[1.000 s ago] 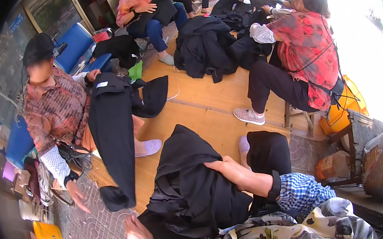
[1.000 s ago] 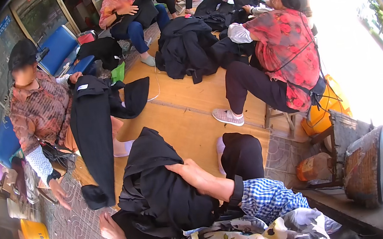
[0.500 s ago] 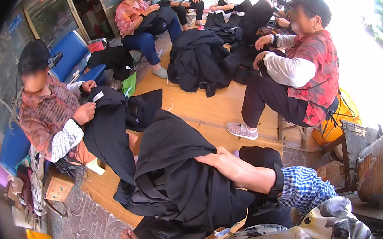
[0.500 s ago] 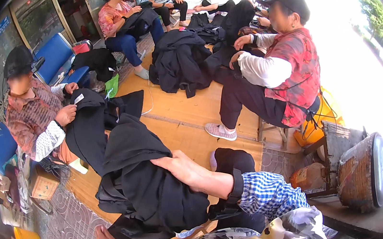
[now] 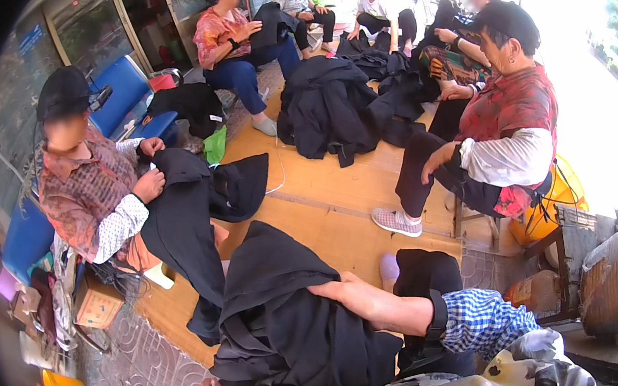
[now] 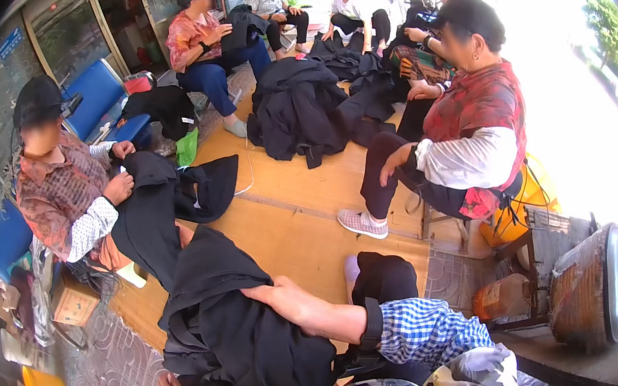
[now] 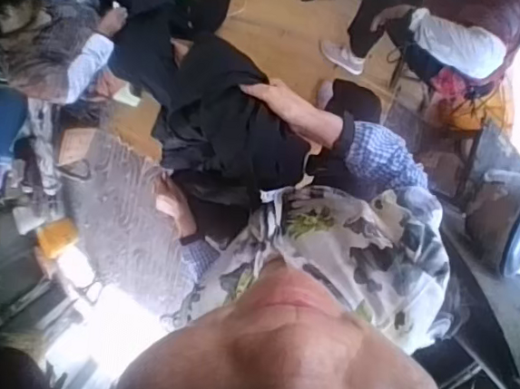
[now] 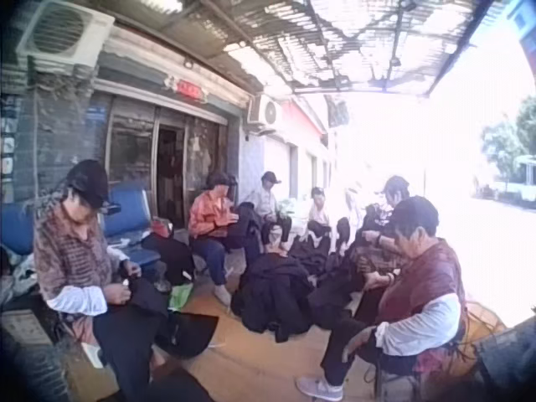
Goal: Handling and stitching black fabric components in an outdoor workshop.
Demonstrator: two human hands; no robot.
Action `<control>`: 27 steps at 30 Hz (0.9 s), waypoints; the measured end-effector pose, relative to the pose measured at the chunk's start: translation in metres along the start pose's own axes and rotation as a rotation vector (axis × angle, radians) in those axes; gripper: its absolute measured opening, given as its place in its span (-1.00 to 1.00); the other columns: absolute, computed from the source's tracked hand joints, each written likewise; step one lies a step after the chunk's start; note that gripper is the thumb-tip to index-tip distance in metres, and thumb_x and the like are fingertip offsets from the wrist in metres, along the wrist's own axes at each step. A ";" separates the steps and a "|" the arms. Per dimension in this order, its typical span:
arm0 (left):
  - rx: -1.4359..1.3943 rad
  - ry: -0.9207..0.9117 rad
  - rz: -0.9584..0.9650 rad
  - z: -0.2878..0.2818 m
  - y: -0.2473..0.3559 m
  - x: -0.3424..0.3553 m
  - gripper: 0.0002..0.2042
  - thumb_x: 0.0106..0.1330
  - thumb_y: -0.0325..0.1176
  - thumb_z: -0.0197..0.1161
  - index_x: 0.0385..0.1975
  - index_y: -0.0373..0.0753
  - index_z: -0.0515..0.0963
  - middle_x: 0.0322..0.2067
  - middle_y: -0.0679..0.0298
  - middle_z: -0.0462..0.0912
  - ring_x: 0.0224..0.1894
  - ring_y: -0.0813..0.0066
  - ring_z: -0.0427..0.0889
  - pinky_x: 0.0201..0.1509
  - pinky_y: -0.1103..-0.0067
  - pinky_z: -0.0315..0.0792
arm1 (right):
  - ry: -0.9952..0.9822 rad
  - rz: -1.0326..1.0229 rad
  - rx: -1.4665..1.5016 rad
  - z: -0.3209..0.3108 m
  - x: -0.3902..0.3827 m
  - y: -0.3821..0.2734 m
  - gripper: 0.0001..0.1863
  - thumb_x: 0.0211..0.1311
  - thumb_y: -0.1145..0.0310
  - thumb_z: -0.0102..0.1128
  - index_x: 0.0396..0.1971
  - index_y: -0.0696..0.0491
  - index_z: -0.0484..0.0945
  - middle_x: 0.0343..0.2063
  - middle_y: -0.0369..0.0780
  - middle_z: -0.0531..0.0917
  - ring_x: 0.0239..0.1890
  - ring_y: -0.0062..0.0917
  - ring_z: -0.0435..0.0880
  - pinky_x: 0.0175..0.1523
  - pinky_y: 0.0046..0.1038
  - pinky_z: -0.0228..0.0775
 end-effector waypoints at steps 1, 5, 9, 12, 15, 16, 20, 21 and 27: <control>0.006 -0.005 -0.001 -0.001 0.001 0.000 -0.91 0.18 -0.41 0.04 -0.47 -0.28 0.42 -0.53 0.10 0.46 -0.48 0.08 0.47 -0.46 0.35 0.30 | 0.003 -0.009 0.000 0.002 0.000 -0.001 -0.52 0.10 0.17 0.06 -0.30 0.39 0.45 -0.42 -0.10 0.59 -0.45 -0.49 0.57 -0.37 -0.53 0.41; 0.037 0.010 0.012 -0.005 0.006 0.001 -0.86 0.22 -0.38 0.01 -0.49 -0.30 0.41 -0.53 0.04 0.46 -0.48 0.03 0.46 -0.47 0.34 0.29 | 0.095 0.037 -0.097 0.003 -0.009 -0.010 -0.53 0.10 0.18 0.05 -0.29 0.40 0.45 -0.41 -0.10 0.58 -0.45 -0.50 0.57 -0.35 -0.54 0.41; 0.024 0.038 0.026 -0.005 0.000 0.001 -0.86 0.22 -0.37 0.01 -0.49 -0.30 0.41 -0.54 0.04 0.46 -0.49 0.03 0.46 -0.47 0.33 0.29 | 0.083 0.022 -0.081 0.002 -0.008 -0.007 -0.53 0.10 0.19 0.05 -0.29 0.40 0.44 -0.41 -0.11 0.58 -0.45 -0.50 0.56 -0.36 -0.54 0.40; 0.048 -0.011 -0.004 -0.002 -0.006 0.001 -0.92 0.18 -0.43 0.04 -0.46 -0.28 0.43 -0.53 0.12 0.47 -0.47 0.10 0.48 -0.45 0.35 0.31 | 0.066 0.048 -0.051 0.000 -0.006 -0.003 -0.54 0.10 0.20 0.05 -0.29 0.40 0.44 -0.41 -0.11 0.58 -0.44 -0.50 0.57 -0.36 -0.54 0.39; 0.000 0.004 0.010 -0.001 -0.005 0.001 -0.85 0.23 -0.36 0.00 -0.49 -0.29 0.42 -0.54 0.04 0.47 -0.49 0.03 0.47 -0.47 0.33 0.29 | 0.050 0.085 -0.066 -0.006 -0.003 0.007 -0.54 0.10 0.20 0.05 -0.29 0.40 0.44 -0.39 -0.10 0.58 -0.42 -0.49 0.57 -0.34 -0.53 0.40; 0.011 0.001 0.007 -0.001 -0.006 0.001 -0.87 0.22 -0.38 0.01 -0.48 -0.29 0.43 -0.54 0.07 0.47 -0.48 0.05 0.47 -0.46 0.34 0.30 | 0.039 0.095 -0.081 -0.003 -0.003 0.006 -0.54 0.10 0.21 0.05 -0.28 0.40 0.44 -0.38 -0.10 0.58 -0.41 -0.49 0.57 -0.34 -0.53 0.40; 0.033 -0.003 0.003 -0.002 -0.011 0.001 -0.91 0.19 -0.41 0.03 -0.46 -0.28 0.43 -0.52 0.11 0.47 -0.47 0.09 0.48 -0.44 0.36 0.32 | 0.055 0.063 -0.097 0.004 -0.011 -0.001 -0.55 0.10 0.22 0.06 -0.29 0.41 0.44 -0.38 -0.09 0.57 -0.41 -0.50 0.56 -0.33 -0.53 0.40; 0.033 -0.001 0.002 -0.001 -0.012 0.001 -0.90 0.19 -0.41 0.03 -0.46 -0.28 0.43 -0.52 0.11 0.48 -0.47 0.09 0.48 -0.44 0.36 0.32 | 0.058 0.042 -0.076 0.001 -0.008 0.002 -0.55 0.09 0.23 0.06 -0.29 0.41 0.44 -0.38 -0.09 0.57 -0.41 -0.50 0.56 -0.33 -0.53 0.40; 0.106 0.002 -0.033 -0.011 -0.019 0.000 -0.90 0.18 -0.36 0.07 -0.45 -0.25 0.44 -0.51 0.10 0.48 -0.45 0.08 0.48 -0.43 0.34 0.33 | -0.002 -0.155 -0.001 0.005 0.002 0.030 -0.55 0.09 0.25 0.07 -0.20 0.38 0.43 -0.31 -0.06 0.57 -0.34 -0.47 0.58 -0.27 -0.51 0.43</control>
Point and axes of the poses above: each hand's wrist, its own x-axis towards the middle knuckle, its own z-axis out of the palm, y = z × x, the point moved 4 cm from there along x, towards the middle knuckle
